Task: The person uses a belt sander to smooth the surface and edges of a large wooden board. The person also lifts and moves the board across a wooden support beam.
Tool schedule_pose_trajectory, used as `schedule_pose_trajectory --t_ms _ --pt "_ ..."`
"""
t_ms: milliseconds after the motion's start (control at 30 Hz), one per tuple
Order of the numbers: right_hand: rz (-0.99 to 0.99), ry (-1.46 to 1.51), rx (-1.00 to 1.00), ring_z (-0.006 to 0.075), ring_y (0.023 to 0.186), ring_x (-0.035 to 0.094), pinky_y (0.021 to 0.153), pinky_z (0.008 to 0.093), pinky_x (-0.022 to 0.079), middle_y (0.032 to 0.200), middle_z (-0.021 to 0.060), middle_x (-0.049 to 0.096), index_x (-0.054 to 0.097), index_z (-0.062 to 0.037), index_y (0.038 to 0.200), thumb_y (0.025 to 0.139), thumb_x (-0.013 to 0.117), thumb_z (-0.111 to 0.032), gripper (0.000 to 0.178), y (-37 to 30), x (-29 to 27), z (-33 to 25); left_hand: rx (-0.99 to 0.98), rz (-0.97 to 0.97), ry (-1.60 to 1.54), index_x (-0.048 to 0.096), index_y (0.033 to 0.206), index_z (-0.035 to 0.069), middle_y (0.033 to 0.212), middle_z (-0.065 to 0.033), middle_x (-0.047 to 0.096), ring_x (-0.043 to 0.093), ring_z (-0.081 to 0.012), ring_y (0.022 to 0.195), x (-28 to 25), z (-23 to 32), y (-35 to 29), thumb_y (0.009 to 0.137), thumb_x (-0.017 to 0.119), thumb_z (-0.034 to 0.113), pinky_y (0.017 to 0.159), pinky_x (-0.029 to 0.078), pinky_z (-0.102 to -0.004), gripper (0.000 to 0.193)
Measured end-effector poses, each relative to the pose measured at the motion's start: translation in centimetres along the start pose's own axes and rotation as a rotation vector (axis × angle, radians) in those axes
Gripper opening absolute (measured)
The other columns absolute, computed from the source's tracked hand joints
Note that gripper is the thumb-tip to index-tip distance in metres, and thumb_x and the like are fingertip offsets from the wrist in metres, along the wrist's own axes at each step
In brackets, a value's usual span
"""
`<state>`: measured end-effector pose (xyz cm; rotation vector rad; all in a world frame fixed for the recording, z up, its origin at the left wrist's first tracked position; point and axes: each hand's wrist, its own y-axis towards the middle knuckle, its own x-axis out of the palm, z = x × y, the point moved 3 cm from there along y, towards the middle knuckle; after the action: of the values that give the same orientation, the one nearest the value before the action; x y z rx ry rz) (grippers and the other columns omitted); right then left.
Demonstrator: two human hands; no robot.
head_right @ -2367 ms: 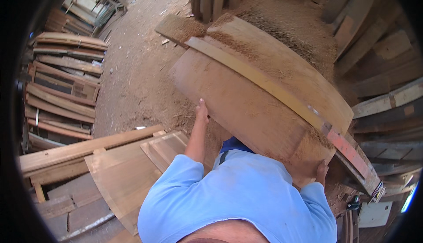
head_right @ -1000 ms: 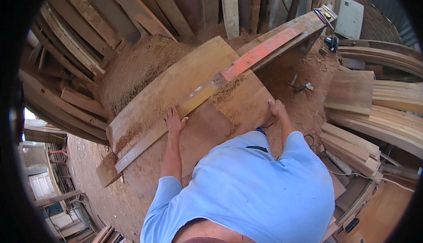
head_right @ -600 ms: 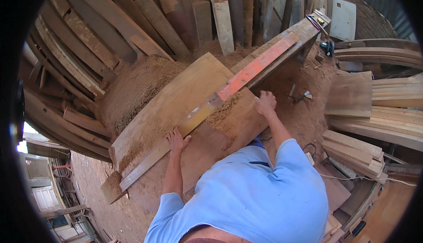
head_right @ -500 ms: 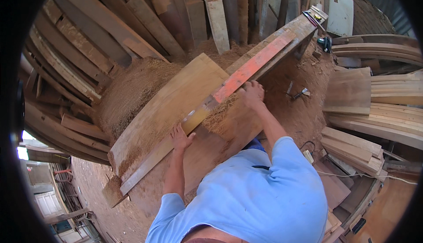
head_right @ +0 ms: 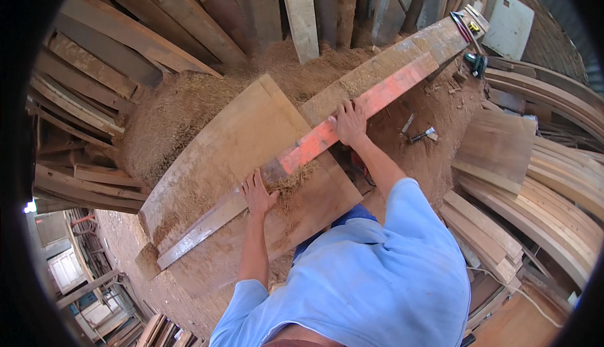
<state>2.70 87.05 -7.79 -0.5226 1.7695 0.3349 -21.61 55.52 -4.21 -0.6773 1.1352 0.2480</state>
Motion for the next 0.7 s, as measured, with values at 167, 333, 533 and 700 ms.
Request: schedule_pose_trajectory --t_ms 167,333,533,700 --pt "0.129 0.082 -0.091 0.0415 0.146 0.040 0.126 0.0554 0.028 0.154 0.0167 0.054 0.060 -0.0028 0.139 0.098 0.067 -0.045 0.059 1.7 0.1 0.7 0.042 -0.065 0.060 0.029 0.167 0.002 0.171 -0.0281 0.027 0.017 -0.0462 0.162 -2.2 5.6 1.8 0.078 0.088 0.054 0.131 0.010 -0.0636 0.119" --pt "0.087 0.123 -0.108 0.0385 0.149 0.041 0.128 0.0552 0.025 0.156 0.0159 0.054 0.060 -0.0042 0.142 0.099 0.065 -0.043 0.058 4.4 0.9 0.3 0.331 -0.163 0.089 0.019 0.169 -0.002 0.176 -0.0308 0.017 0.009 -0.0463 0.165 -0.6 18.4 10.5 0.080 0.086 0.058 0.134 0.005 -0.0585 0.127" --pt "0.060 0.137 -0.098 0.0379 0.151 0.040 0.130 0.0544 0.022 0.159 0.0166 0.052 0.060 -0.0071 0.142 0.101 0.061 -0.042 0.054 5.3 1.9 0.9 0.282 -0.175 0.186 0.026 0.163 -0.006 0.173 -0.0286 0.024 0.016 -0.0445 0.165 3.1 26.2 18.2 0.064 0.092 0.047 0.135 0.010 -0.0561 0.131" --pt "0.012 0.123 -0.087 0.0377 0.151 0.039 0.130 0.0541 0.022 0.161 0.0173 0.050 0.060 -0.0075 0.144 0.102 0.060 -0.039 0.053 5.7 1.5 0.8 0.341 -0.166 0.207 0.028 0.163 -0.005 0.173 -0.0289 0.027 0.019 -0.0444 0.164 3.4 25.6 18.6 0.060 0.092 0.042 0.135 0.011 -0.0563 0.130"
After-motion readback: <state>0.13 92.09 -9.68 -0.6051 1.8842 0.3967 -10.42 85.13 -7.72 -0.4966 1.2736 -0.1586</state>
